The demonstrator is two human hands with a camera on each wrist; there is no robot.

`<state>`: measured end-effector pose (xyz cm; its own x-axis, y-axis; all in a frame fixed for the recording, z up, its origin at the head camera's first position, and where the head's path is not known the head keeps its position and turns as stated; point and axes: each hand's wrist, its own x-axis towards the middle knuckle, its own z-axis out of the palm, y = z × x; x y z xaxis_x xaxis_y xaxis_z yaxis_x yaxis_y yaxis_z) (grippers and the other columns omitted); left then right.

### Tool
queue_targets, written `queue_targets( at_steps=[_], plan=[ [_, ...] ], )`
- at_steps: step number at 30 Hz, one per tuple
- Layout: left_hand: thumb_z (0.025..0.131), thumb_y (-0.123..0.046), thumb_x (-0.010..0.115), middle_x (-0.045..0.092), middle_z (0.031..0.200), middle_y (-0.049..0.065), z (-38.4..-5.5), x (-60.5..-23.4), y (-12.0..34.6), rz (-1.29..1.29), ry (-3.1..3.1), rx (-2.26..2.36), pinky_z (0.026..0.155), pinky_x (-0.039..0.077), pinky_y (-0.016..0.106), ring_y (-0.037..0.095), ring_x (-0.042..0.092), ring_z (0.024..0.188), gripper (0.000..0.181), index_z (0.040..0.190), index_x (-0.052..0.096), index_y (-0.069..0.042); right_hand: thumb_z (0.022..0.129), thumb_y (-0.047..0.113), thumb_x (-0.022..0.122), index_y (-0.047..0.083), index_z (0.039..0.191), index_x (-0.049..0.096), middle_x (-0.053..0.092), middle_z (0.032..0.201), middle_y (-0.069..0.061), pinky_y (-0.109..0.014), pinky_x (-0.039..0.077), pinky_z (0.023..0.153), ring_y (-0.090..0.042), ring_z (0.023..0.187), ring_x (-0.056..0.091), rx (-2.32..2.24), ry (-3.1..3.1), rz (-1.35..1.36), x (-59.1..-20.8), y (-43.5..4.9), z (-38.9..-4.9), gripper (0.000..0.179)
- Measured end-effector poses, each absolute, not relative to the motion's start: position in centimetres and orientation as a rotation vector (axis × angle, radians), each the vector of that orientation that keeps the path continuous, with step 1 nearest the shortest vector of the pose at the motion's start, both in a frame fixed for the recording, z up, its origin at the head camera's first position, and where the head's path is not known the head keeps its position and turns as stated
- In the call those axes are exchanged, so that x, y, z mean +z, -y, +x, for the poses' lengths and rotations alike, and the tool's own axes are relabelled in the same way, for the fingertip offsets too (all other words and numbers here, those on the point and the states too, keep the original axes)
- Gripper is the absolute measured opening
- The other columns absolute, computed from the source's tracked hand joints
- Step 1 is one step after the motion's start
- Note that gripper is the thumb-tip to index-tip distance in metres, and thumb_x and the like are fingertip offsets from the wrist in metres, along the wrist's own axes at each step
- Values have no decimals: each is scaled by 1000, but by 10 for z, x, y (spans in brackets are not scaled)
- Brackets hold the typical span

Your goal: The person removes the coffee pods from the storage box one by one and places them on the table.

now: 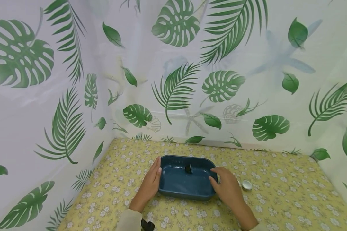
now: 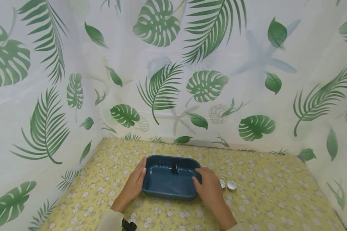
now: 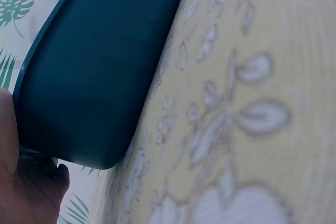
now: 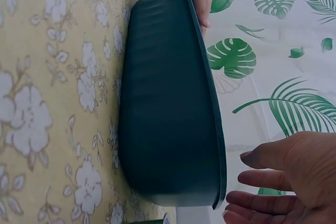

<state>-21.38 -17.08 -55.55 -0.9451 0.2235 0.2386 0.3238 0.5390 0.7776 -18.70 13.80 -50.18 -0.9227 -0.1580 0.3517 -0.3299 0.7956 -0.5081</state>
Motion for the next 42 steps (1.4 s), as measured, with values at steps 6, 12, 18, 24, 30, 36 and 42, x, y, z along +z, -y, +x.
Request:
queue_targets(
  at_steps=[6,12,18,24,30,36,42],
  plan=[
    [114,-33,28,5,169,-1,-215,-556,171,-480,2650,-1378,123,17,49,25,9,156,55,163,10,-16,90,13,79,0,118,73,70,118,-18,-53,56,87,-37,108,66,858,2693,369,-503,-130,-191,31],
    [114,-25,30,5,169,-2,-215,-555,171,-466,2662,-1378,123,17,49,25,9,156,54,163,10,-16,90,11,79,0,116,73,71,110,-16,-45,58,75,-31,94,68,865,2653,390,-505,-121,-194,29],
    [115,-28,28,3,169,0,-214,-555,171,-474,2668,-1380,123,17,50,28,9,156,54,163,8,-15,91,13,79,1,115,73,71,104,-14,-37,53,66,-20,81,63,849,2692,381,-502,-112,-198,28],
    [115,-26,29,4,169,0,-215,-556,171,-469,2666,-1368,123,18,51,29,10,156,54,163,9,-15,91,14,78,-1,116,73,71,97,-12,-33,52,62,-16,73,62,836,2736,394,-506,-101,-205,30],
    [115,-26,29,5,169,0,-217,-556,172,-469,2670,-1353,123,18,49,29,11,156,54,163,11,-14,91,14,78,-3,118,72,71,101,-14,-35,55,63,-15,73,65,869,2763,407,-509,-95,-208,32],
    [115,-26,29,6,169,0,-218,-555,172,-469,2663,-1352,123,18,49,25,10,156,54,164,11,-14,91,17,78,-2,119,72,72,104,-14,-38,57,67,-17,75,66,824,2797,407,-509,-90,-212,34],
    [114,-26,30,5,169,-1,-217,-556,172,-468,2660,-1376,123,17,50,27,10,156,54,164,10,-16,92,19,78,-1,124,71,72,109,-17,-43,58,73,-25,84,68,800,2850,427,-509,-83,-217,38]
  ],
)
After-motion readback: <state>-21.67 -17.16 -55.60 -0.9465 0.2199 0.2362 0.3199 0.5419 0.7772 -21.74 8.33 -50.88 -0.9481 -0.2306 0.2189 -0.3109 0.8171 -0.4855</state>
